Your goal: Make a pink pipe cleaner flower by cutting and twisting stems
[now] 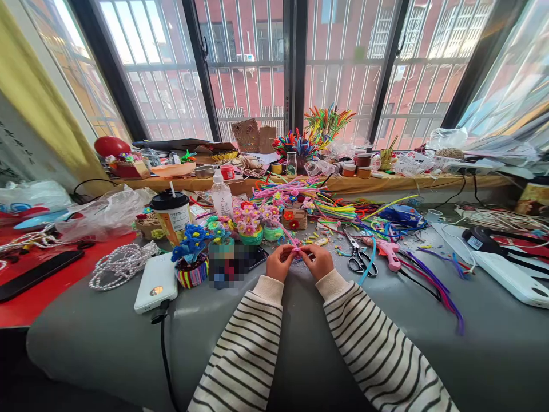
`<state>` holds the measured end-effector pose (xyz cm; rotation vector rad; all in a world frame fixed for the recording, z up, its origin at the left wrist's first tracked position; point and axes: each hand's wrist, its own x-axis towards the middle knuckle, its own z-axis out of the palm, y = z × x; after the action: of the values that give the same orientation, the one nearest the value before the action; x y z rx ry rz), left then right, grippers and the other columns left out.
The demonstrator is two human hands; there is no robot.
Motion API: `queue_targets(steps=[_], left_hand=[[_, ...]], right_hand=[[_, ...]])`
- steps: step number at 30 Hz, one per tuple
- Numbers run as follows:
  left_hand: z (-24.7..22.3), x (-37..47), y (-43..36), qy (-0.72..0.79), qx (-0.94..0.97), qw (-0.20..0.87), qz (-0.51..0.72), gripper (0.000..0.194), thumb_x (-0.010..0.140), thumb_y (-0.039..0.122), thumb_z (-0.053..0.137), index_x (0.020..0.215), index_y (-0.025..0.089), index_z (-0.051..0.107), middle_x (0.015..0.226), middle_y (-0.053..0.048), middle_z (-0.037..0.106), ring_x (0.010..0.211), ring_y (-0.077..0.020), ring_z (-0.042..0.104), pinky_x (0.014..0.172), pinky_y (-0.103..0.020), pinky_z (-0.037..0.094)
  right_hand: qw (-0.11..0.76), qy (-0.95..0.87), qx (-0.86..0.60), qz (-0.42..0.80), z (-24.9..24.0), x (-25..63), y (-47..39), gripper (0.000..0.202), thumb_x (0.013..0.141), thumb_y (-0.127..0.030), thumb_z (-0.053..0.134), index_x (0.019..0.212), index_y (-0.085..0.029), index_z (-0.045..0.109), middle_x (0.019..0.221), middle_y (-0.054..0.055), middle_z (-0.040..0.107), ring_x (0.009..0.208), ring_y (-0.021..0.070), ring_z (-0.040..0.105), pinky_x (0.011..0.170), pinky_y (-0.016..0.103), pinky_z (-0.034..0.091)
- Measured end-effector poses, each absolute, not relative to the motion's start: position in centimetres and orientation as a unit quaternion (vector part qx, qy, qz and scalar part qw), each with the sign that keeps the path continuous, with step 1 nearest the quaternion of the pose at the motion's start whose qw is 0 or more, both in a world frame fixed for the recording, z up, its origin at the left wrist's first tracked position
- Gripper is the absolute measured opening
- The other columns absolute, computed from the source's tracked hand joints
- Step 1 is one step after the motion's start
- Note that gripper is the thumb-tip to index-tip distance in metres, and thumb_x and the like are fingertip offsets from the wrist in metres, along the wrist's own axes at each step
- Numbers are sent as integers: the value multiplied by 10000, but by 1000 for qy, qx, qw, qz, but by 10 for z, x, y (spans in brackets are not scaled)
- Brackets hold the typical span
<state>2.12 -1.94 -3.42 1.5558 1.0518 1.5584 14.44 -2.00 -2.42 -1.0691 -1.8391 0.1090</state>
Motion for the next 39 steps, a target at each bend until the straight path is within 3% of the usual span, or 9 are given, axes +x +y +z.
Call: queue_targets(steps=[8,15,20,31,39], left_hand=[[-38,24,-17,417,579,341,612,205,556,293,554,690,138,549,653,-32,593,600,-126,556,602,-267,456],[-34,22,-19,385,580,340,633,203,579,279,539,723,136,540,711,-37,575,646,-118,550,631,-257,447],[-29,23,-22,370,586,353,629,219,575,276,540,739,133,565,779,-53,564,712,-127,538,662,-258,438],[-29,21,-21,351,504,533,582,257,572,293,549,759,123,590,782,-42,600,720,-154,539,703,-301,427],[-29,18,-22,401,585,405,577,279,608,299,509,828,141,577,855,-56,575,776,-158,509,704,-272,392]], right_hand=[[450,-767,-444,-109,-25,136,-22,240,748,-248,354,663,-144,554,620,60,554,595,135,511,554,239,402],[493,-758,-425,28,-26,138,-19,185,718,-258,410,813,-138,513,714,53,537,617,115,503,533,211,434],[514,-739,-429,75,-28,140,-18,147,712,-238,413,735,-139,519,699,49,528,620,113,501,535,206,441],[543,-749,-368,92,-22,139,-23,119,699,-199,425,667,-177,537,682,28,540,658,114,503,614,229,426],[522,-758,-384,74,-17,141,-24,153,657,-247,477,763,-196,575,785,44,524,793,150,464,695,279,398]])
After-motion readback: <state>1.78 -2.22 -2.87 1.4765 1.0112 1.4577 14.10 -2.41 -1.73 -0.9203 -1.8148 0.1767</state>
